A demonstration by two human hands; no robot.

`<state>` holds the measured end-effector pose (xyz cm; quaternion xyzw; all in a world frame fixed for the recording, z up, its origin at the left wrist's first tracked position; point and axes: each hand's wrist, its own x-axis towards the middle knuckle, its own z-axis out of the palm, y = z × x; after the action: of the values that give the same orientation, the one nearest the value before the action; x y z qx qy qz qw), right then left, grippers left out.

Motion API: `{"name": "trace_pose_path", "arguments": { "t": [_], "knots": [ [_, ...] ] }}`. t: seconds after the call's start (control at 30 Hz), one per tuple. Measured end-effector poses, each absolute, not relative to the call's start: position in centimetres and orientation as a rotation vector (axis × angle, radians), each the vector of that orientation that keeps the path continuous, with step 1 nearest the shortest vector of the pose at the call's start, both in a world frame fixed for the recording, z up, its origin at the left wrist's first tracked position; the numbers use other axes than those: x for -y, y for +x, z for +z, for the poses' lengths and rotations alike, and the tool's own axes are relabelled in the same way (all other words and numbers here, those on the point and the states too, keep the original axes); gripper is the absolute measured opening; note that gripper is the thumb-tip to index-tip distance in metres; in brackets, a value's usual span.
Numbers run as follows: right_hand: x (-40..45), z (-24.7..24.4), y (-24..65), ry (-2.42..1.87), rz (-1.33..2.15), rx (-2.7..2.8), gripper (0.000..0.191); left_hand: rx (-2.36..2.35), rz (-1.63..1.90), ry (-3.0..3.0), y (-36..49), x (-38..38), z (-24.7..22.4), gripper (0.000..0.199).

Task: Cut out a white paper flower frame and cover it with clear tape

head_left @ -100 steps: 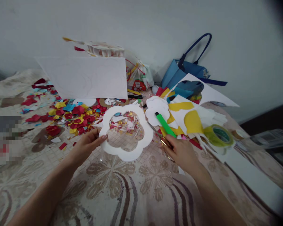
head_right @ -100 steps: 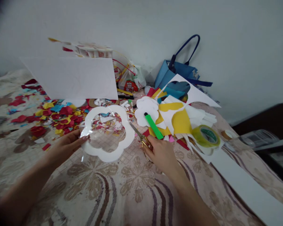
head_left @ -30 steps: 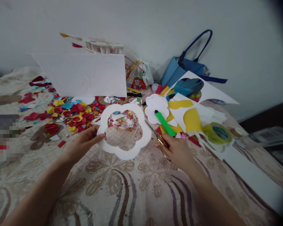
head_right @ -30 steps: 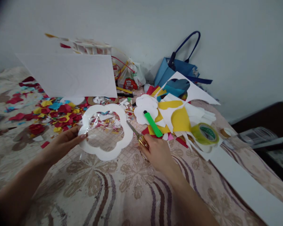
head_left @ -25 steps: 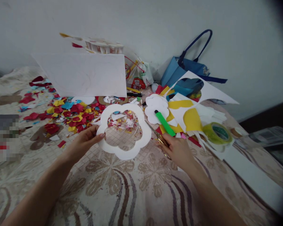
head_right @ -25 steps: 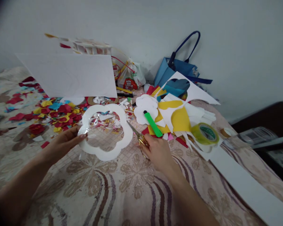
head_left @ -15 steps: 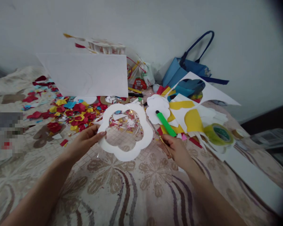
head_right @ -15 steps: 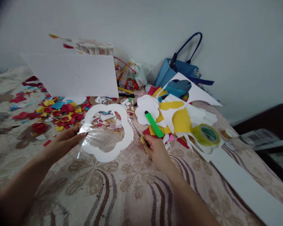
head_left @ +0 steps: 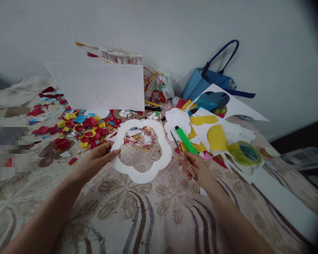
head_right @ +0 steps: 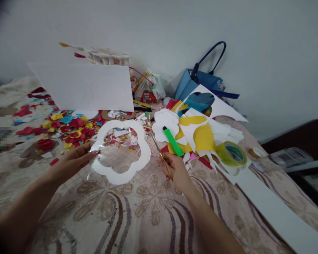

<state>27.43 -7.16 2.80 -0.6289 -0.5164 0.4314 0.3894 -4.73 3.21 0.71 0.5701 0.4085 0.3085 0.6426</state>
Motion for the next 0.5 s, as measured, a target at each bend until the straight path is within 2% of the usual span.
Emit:
{"name": "trace_pose_path", "arguments": {
  "t": [0.27, 0.5],
  "knots": [
    [7.07, 2.45, 27.53, -1.523, 1.164, 1.325, 0.048, -0.953, 0.704, 1.266, -4.65, -3.29, 0.93, 0.038],
    [7.29, 2.35, 27.16, -1.394, 1.048, 1.401, 0.05, -0.95, 0.7, 1.273, -4.92, -3.29, 0.93, 0.035]
  ]
}}
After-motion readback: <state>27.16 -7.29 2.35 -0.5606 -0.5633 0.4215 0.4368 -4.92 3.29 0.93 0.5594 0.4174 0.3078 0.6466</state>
